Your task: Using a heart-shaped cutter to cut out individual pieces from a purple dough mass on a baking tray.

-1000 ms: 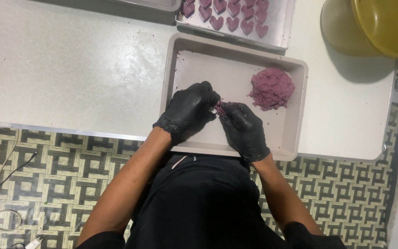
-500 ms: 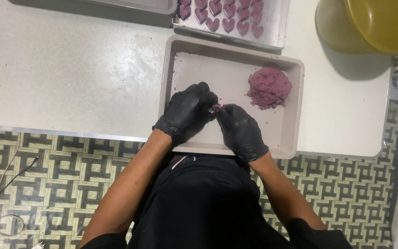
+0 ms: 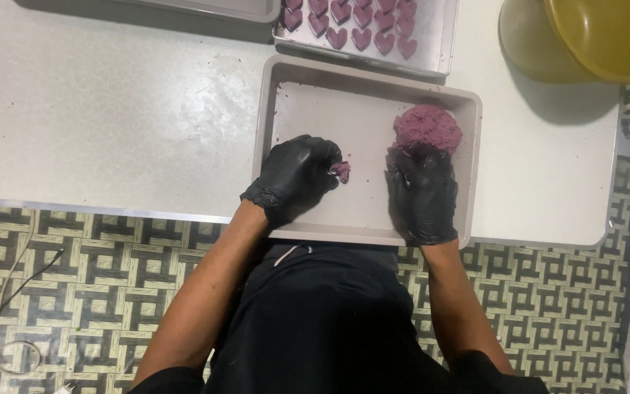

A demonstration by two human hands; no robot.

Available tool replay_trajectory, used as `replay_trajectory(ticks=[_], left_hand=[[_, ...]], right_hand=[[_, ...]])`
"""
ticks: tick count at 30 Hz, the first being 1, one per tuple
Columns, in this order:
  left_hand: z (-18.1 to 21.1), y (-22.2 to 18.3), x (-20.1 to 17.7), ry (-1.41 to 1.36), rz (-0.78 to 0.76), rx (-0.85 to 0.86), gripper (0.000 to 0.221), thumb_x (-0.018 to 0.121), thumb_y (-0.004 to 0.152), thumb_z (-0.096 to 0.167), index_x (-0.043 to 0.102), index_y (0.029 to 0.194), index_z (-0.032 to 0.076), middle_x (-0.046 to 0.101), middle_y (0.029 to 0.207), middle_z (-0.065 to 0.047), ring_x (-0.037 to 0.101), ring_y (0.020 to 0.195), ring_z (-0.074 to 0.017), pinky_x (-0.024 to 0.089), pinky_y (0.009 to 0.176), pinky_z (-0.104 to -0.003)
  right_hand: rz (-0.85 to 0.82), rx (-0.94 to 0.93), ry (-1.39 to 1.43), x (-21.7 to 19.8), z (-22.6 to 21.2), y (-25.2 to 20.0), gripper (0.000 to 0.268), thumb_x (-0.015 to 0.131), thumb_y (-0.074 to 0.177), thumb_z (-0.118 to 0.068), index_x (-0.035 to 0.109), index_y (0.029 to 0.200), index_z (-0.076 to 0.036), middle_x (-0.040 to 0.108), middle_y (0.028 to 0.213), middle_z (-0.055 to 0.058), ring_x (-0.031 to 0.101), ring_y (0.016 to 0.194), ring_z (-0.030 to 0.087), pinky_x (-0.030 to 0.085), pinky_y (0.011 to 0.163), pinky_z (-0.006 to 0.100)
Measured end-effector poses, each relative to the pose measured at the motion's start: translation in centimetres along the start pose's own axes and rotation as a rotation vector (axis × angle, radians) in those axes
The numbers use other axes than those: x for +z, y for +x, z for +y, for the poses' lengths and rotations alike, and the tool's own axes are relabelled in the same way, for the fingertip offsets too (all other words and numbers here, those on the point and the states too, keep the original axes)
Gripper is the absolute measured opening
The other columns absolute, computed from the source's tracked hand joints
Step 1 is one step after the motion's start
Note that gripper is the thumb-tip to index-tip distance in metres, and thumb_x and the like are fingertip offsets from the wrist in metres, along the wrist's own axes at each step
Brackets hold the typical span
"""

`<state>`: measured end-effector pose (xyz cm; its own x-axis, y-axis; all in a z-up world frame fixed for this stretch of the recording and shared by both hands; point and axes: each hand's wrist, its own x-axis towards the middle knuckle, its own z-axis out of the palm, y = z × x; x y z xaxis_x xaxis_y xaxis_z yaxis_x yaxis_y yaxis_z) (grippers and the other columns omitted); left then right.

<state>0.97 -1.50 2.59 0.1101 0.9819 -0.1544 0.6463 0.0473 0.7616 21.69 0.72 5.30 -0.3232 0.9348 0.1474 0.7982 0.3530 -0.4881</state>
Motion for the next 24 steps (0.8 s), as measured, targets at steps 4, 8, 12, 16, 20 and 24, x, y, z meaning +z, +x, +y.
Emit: replay_trajectory(ticks=[4, 8, 12, 16, 20, 24], left_hand=[[0.3, -0.3, -0.2, -0.012, -0.001, -0.003, 0.03, 0.085, 0.076, 0.015, 0.072, 0.103, 0.02, 0.071, 0.084, -0.004, 0.072, 0.095, -0.0302, 0.057, 0.088, -0.049], [-0.7, -0.4, -0.2, -0.056, -0.004, 0.019, 0.026, 0.076, 0.082, 0.016, 0.072, 0.107, 0.021, 0.074, 0.084, -0.01, 0.073, 0.094, -0.036, 0.058, 0.086, -0.05], [-1.5, 0.1, 0.2, -0.028, -0.003, 0.034, 0.022, 0.07, 0.085, 0.018, 0.072, 0.107, 0.019, 0.074, 0.086, -0.015, 0.073, 0.092, -0.0424, 0.059, 0.085, -0.054], [-1.6, -0.1, 0.6, 0.0, 0.018, 0.033, 0.015, 0.07, 0.083, 0.023, 0.072, 0.098, 0.024, 0.073, 0.081, -0.009, 0.073, 0.089, -0.0387, 0.06, 0.08, -0.051], [-0.4, -0.2, 0.4, 0.035, 0.039, -0.003, 0.01, 0.074, 0.079, 0.022, 0.073, 0.089, 0.019, 0.073, 0.075, -0.01, 0.073, 0.085, -0.0399, 0.059, 0.078, -0.051], [-1.6, 0.2, 1.0, 0.041, 0.06, 0.016, 0.009, 0.077, 0.077, 0.023, 0.073, 0.084, 0.026, 0.072, 0.073, -0.003, 0.074, 0.084, -0.0334, 0.06, 0.075, -0.045]], right_hand=[[0.093, -0.084, -0.189, 0.2, -0.5, 0.0, 0.009, 0.074, 0.099, -0.012, 0.076, 0.102, -0.003, 0.069, 0.098, 0.015, 0.07, 0.093, 0.036, 0.061, 0.074, 0.047], [-0.066, -0.015, 0.203, 3.3, 1.0, -0.1, 0.017, 0.079, 0.093, -0.018, 0.079, 0.11, -0.014, 0.074, 0.095, 0.01, 0.073, 0.091, 0.029, 0.062, 0.07, 0.037], [-0.159, -0.068, 0.28, 4.3, 1.0, 1.2, 0.029, 0.088, 0.084, -0.017, 0.079, 0.111, -0.011, 0.074, 0.091, 0.013, 0.073, 0.088, 0.034, 0.062, 0.072, 0.04], [-0.244, -0.055, 0.289, 4.3, 0.9, 2.0, 0.028, 0.086, 0.081, -0.012, 0.08, 0.108, -0.014, 0.075, 0.089, 0.012, 0.073, 0.088, 0.032, 0.061, 0.074, 0.04], [-0.3, -0.037, 0.28, 3.9, 0.1, 2.3, 0.018, 0.083, 0.082, -0.005, 0.081, 0.098, -0.012, 0.076, 0.086, 0.011, 0.074, 0.088, 0.031, 0.06, 0.08, 0.039], [-0.279, 0.052, 0.321, 4.7, 1.2, 2.4, 0.017, 0.079, 0.086, -0.005, 0.08, 0.101, -0.013, 0.077, 0.092, 0.01, 0.074, 0.093, 0.026, 0.06, 0.085, 0.037]])
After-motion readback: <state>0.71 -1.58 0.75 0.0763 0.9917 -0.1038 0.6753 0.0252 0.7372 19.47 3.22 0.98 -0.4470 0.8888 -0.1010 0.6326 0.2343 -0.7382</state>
